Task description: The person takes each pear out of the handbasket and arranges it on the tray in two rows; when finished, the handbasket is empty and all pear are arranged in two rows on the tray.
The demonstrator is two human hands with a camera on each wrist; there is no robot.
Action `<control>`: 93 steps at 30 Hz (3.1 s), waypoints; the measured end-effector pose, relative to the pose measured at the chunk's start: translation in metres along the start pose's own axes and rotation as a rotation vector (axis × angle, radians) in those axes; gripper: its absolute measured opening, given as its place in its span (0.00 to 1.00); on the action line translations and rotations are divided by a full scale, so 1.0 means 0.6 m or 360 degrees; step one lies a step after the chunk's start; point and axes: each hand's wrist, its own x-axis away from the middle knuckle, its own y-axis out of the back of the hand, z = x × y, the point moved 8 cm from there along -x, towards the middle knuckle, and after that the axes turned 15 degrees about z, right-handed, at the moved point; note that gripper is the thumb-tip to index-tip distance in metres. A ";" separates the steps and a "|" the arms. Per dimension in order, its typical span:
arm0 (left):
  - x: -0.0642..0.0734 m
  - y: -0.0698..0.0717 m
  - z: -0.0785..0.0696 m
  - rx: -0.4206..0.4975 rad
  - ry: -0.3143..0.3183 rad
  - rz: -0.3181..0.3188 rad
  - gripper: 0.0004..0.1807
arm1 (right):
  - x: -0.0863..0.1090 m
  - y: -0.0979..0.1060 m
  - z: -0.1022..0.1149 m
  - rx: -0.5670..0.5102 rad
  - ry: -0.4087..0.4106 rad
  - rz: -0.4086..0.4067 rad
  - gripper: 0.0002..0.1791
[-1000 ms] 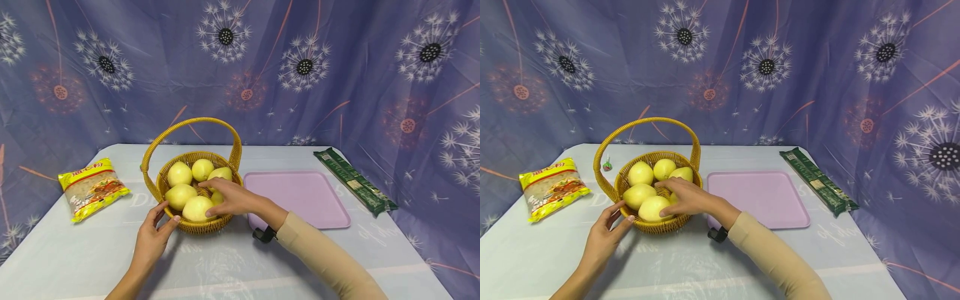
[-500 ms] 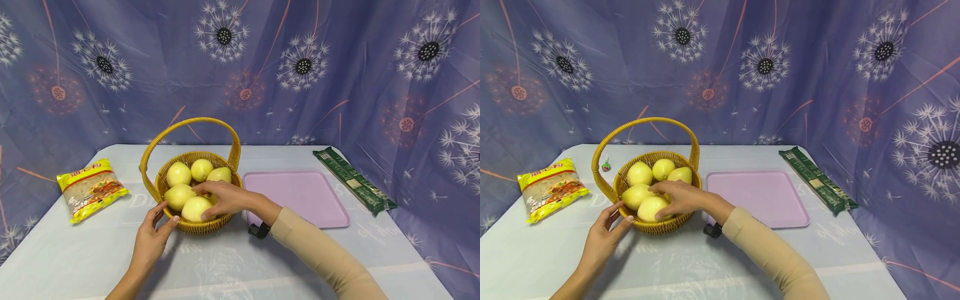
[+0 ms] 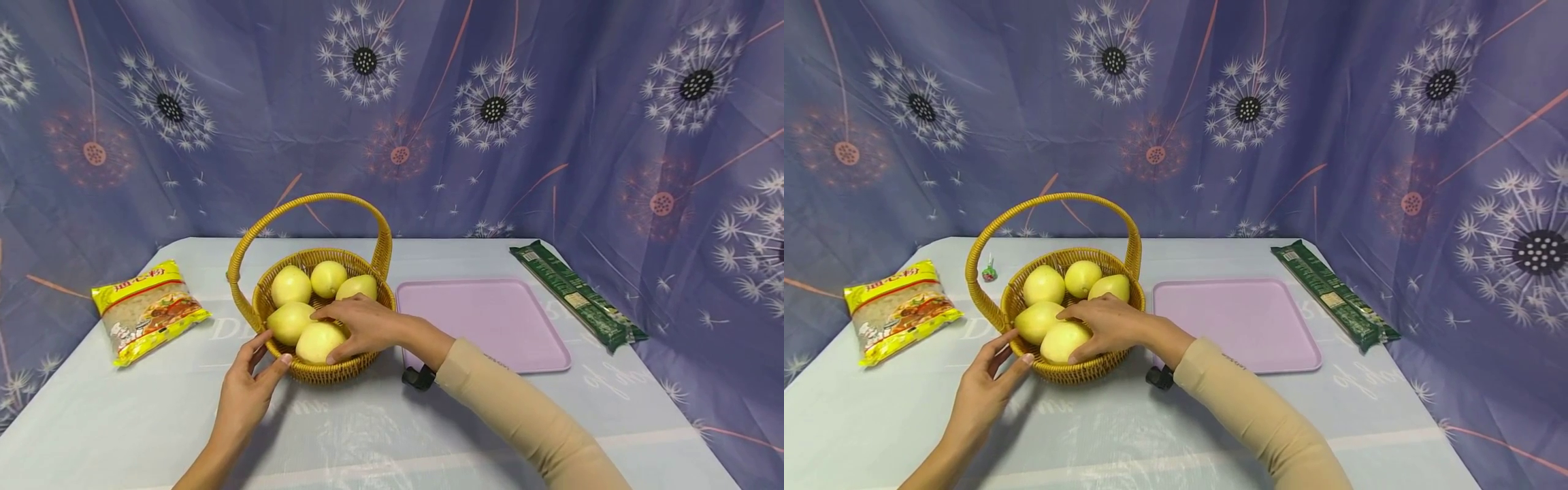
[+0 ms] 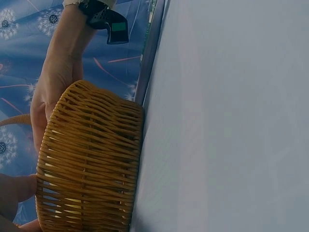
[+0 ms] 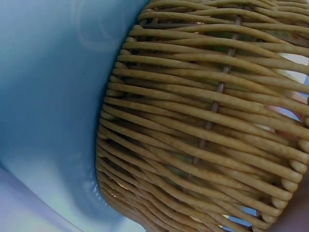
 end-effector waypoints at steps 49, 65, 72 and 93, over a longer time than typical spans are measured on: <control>-0.001 0.000 0.004 0.0031 0.0014 0.0017 0.34 | 0.016 0.005 -0.012 -0.0269 0.0040 -0.0141 0.41; 0.001 0.000 0.001 0.0015 0.0012 0.0011 0.33 | 0.056 0.033 -0.018 -0.0584 0.0195 -0.0389 0.40; 0.002 0.000 0.001 0.0015 0.0011 0.0006 0.33 | 0.079 0.051 -0.022 -0.0742 0.0293 -0.0489 0.40; 0.001 0.001 0.005 -0.0006 0.0016 0.0012 0.33 | 0.146 0.082 -0.069 -0.0943 0.0413 -0.0779 0.40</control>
